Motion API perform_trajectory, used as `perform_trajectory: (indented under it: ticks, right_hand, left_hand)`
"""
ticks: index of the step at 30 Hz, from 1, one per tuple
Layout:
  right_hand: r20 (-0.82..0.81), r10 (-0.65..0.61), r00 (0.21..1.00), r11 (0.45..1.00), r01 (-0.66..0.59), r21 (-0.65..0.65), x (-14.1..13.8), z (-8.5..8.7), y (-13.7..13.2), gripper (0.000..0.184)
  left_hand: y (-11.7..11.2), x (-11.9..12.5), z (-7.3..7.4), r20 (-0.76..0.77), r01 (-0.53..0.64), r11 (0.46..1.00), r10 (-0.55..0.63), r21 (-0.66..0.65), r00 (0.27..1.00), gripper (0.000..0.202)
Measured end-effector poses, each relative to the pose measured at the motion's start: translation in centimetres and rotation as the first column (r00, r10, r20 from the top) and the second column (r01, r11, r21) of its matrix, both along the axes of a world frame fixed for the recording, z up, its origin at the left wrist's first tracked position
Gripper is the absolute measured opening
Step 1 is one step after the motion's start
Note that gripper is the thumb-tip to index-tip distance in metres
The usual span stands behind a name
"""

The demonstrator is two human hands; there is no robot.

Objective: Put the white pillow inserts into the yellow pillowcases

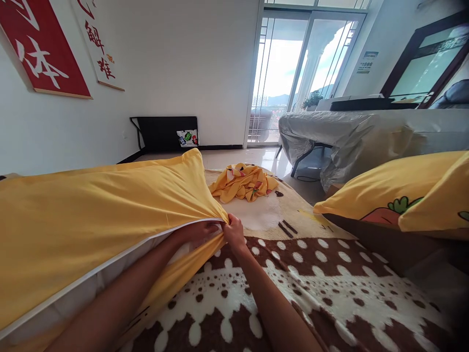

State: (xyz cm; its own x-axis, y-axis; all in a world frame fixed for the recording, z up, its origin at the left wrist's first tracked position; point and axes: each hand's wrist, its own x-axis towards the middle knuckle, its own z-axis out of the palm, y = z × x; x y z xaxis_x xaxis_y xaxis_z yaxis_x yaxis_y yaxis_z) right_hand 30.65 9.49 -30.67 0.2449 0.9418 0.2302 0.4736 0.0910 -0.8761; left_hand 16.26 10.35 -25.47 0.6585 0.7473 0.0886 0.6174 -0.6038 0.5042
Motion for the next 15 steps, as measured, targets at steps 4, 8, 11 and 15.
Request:
perform_trajectory:
  ticks: [4, 8, 11, 15]
  right_hand:
    - [0.053, -0.028, 0.998, 1.000, 0.029, -0.010, 0.1, 0.4, -0.3, 0.022]
    - [0.100, -0.037, 0.994, 0.999, 0.039, -0.019, 0.1, 0.7, -0.6, 0.023]
    - [0.145, -0.048, 0.988, 0.999, 0.050, -0.010, -0.1, 0.9, -0.8, 0.023]
    - [0.215, -0.054, 0.975, 0.998, 0.055, 0.000, -0.2, 0.9, -1.0, 0.025]
  left_hand:
    - [-0.4, 0.7, -0.6, -0.026, 0.010, 0.998, -0.008, 0.059, 1.000, 0.033]
    - [-0.5, 0.9, -0.6, -0.042, 0.013, 0.996, -0.009, 0.085, 0.999, 0.033]
    - [-0.5, 1.1, -0.5, -0.039, -0.009, 0.995, 0.012, 0.096, 0.999, 0.032]
    - [-0.5, 1.8, -0.9, -0.004, -0.083, 0.989, 0.084, 0.119, 0.996, 0.033]
